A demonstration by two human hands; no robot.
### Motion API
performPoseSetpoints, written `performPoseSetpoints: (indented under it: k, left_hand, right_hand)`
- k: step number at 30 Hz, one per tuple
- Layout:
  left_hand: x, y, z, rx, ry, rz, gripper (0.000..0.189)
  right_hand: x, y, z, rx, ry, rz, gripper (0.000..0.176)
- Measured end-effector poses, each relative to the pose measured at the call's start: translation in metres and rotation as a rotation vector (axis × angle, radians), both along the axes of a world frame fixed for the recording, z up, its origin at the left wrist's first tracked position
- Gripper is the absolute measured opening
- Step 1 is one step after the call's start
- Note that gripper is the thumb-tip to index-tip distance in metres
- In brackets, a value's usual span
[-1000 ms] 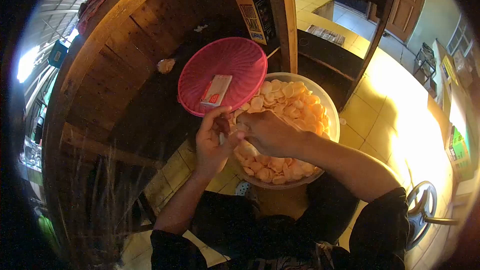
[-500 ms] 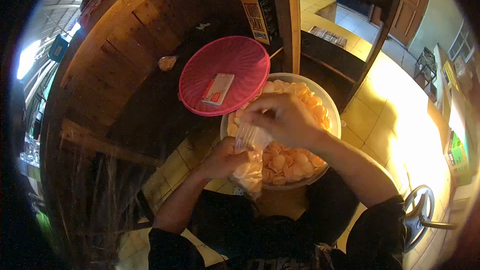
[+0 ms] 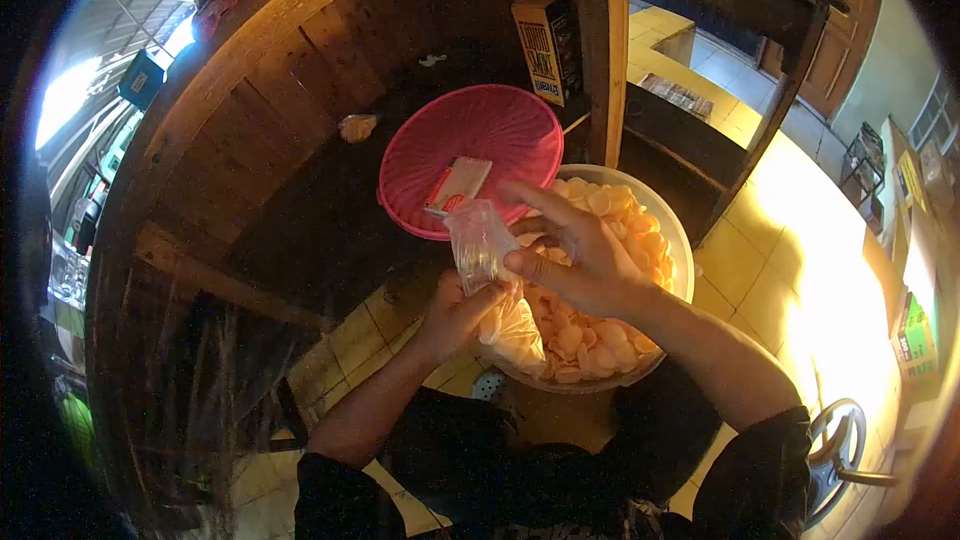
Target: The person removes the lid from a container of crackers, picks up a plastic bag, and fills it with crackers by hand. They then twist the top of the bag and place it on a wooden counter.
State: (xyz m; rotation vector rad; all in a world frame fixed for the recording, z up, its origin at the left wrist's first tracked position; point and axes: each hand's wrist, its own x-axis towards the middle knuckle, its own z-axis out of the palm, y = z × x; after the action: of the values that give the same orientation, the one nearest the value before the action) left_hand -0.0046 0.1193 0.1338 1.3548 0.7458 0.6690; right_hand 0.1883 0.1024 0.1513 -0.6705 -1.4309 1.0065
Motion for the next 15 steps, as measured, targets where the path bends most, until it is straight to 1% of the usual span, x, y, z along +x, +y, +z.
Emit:
performPoseSetpoints:
  k: [1, 3, 4, 5, 6, 7, 9, 10, 11, 12, 13, 15]
  left_hand:
    - [0.002, -0.002, 0.002, -0.032, -0.044, 0.019, 0.017]
    - [0.001, -0.002, 0.001, -0.067, -0.089, 0.041, 0.017]
    - [-0.001, 0.000, 0.000, -0.094, -0.084, 0.018, 0.020]
    - [-0.003, 0.002, -0.001, -0.122, -0.079, -0.006, 0.024]
    - [-0.004, 0.004, -0.002, -0.122, -0.079, -0.005, 0.024]
    - [-0.006, 0.006, -0.002, -0.087, -0.071, -0.012, 0.025]
    - [-0.006, 0.005, -0.001, -0.052, -0.062, -0.018, 0.026]
    - [-0.005, 0.004, 0.003, -0.086, -0.090, -0.018, 0.021]
    - [-0.005, 0.003, 0.006, -0.120, -0.115, -0.016, 0.017]
    - [-0.005, 0.003, 0.004, -0.118, -0.115, -0.015, 0.017]
    - [-0.006, 0.004, 0.002, -0.102, -0.100, -0.040, 0.017]
    - [-0.005, 0.004, 0.000, -0.090, -0.086, -0.064, 0.018]
  right_hand:
    - [0.004, 0.001, 0.002, 0.001, -0.001, 0.004, 0.053]
    - [0.016, 0.003, 0.005, 0.209, -0.458, -0.124, 0.046]
    - [0.018, 0.003, 0.005, 0.210, -0.458, -0.121, 0.046]
    - [0.020, 0.003, 0.004, 0.164, -0.448, -0.066, 0.041]
    - [0.021, 0.003, 0.004, 0.118, -0.438, -0.011, 0.035]
    - [0.019, 0.002, 0.005, 0.117, -0.438, -0.011, 0.035]
    - [0.012, 0.000, 0.009, -0.102, -0.218, -0.040, 0.022]
    - [0.013, 0.001, 0.009, -0.099, -0.219, -0.038, 0.022]
    - [0.014, 0.004, 0.007, 0.045, -0.309, -0.041, 0.022]
    - [0.015, 0.006, 0.006, 0.189, -0.397, -0.044, 0.024]
    - [0.015, 0.006, 0.006, 0.193, -0.398, -0.044, 0.024]
    - [0.016, 0.003, 0.005, 0.082, -0.465, 0.025, 0.022]
